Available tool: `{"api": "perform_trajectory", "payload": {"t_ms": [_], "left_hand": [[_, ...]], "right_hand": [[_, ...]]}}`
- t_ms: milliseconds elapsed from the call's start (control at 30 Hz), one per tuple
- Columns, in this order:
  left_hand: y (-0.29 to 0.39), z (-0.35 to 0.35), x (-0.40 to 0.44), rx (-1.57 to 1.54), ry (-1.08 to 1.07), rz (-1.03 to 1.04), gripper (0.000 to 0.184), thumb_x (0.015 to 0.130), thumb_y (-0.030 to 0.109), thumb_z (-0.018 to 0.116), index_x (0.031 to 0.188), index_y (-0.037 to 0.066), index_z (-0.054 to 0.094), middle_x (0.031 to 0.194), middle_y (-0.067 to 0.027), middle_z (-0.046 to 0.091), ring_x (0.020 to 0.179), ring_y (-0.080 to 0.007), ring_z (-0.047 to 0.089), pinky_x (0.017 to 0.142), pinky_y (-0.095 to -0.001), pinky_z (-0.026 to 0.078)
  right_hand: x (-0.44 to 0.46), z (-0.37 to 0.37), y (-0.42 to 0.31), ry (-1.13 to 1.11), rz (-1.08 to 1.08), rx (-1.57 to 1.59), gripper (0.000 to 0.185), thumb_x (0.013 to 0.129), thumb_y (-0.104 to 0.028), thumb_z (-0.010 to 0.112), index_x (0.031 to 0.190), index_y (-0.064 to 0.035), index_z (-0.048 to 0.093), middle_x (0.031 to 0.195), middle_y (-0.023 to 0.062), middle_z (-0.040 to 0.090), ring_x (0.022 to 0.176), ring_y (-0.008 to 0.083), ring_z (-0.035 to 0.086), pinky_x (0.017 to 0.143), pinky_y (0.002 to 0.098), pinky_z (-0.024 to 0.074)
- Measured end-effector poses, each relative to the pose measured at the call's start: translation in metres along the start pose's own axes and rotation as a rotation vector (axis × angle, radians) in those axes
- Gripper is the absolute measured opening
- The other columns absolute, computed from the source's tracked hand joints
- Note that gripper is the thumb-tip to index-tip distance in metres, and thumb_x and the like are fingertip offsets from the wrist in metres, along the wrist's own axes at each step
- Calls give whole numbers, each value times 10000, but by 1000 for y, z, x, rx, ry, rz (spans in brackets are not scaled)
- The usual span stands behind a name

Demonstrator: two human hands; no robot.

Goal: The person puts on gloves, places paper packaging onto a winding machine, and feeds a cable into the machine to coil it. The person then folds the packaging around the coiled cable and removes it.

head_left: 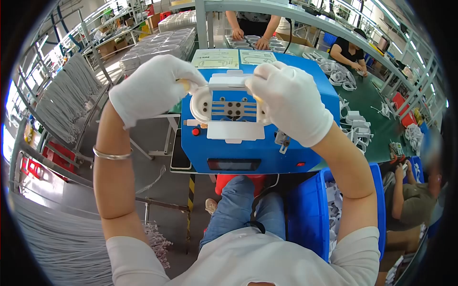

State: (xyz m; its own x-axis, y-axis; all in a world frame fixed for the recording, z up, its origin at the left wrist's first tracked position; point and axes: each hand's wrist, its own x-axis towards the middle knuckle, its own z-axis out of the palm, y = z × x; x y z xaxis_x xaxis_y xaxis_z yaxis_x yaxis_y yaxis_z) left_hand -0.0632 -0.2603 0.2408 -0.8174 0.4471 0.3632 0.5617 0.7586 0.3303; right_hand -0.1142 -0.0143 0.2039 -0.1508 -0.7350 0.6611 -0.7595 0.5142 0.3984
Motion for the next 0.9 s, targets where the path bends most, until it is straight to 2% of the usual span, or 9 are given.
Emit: {"api": "perform_trajectory", "payload": {"t_ms": [133, 267, 433, 467, 500, 567, 767, 833, 900], "left_hand": [[13, 36, -5, 211, 317, -24, 244, 849, 176, 594, 1057, 55, 638, 805, -178, 651, 764, -320, 640, 698, -404, 509], [21, 61, 0, 229, 446, 85, 196, 773, 125, 645, 960, 68, 656, 833, -100, 626, 803, -297, 611, 690, -373, 500], [14, 68, 3, 126, 526, 93, 75, 726, 79, 659, 800, 67, 650, 838, -81, 601, 821, -269, 593, 708, -349, 494], [13, 70, 3, 122, 524, 90, 75, 726, 79, 659, 800, 67, 650, 838, -81, 601, 821, -269, 593, 708, -349, 494], [11, 70, 4, 128, 542, 119, 73, 724, 74, 657, 797, 70, 647, 836, -76, 602, 818, -270, 593, 710, -352, 495], [9, 68, 5, 137, 563, 149, 73, 722, 69, 656, 794, 73, 644, 834, -71, 603, 814, -270, 593, 712, -355, 495], [12, 65, 11, 332, 732, 145, 317, 711, 45, 680, 1009, 84, 579, 862, -98, 623, 811, -292, 611, 724, -387, 489], [14, 60, 10, 124, 277, -139, 335, 710, 96, 676, 1016, 51, 546, 833, -140, 640, 809, -315, 620, 712, -405, 492], [8, 62, 11, 77, 290, -90, 318, 711, 103, 679, 995, 49, 547, 823, -144, 643, 795, -325, 623, 708, -412, 491]], "right_hand": [[3, 4, -6, -87, 53, -79, 236, 575, -127, 726, 754, -78, 580, 775, 58, 553, 772, 241, 593, 606, 328, 490], [6, 2, -2, -83, 55, -70, 200, 600, -139, 703, 742, -68, 582, 760, 66, 553, 763, 265, 588, 621, 350, 491], [6, 8, 25, -120, 256, 478, 389, 872, -335, 611, 1067, 2, 595, 975, 172, 613, 921, 242, 624, 785, 308, 493], [12, 3, 32, -356, 374, 677, 527, 923, -447, 527, 1185, 9, 538, 1044, 162, 613, 974, 180, 619, 826, 273, 473], [10, 6, 33, -356, 373, 678, 527, 923, -447, 527, 1185, 9, 538, 1044, 162, 613, 974, 180, 619, 826, 273, 473], [8, 14, 33, -345, 506, 1296, 456, 927, -395, 552, 1126, 15, 572, 993, 88, 608, 910, 137, 605, 806, 271, 478], [12, 7, 6, -241, 581, 1102, 107, 884, -49, 582, 936, 15, 649, 882, 40, 603, 804, 119, 577, 733, 267, 489], [12, 8, 9, -195, 435, 1010, 97, 857, -8, 588, 925, 6, 656, 864, 44, 602, 796, 121, 580, 722, 261, 488], [13, 7, 10, -146, 290, 915, 114, 830, 34, 595, 913, -3, 663, 846, 48, 600, 787, 123, 584, 711, 256, 487]]}}
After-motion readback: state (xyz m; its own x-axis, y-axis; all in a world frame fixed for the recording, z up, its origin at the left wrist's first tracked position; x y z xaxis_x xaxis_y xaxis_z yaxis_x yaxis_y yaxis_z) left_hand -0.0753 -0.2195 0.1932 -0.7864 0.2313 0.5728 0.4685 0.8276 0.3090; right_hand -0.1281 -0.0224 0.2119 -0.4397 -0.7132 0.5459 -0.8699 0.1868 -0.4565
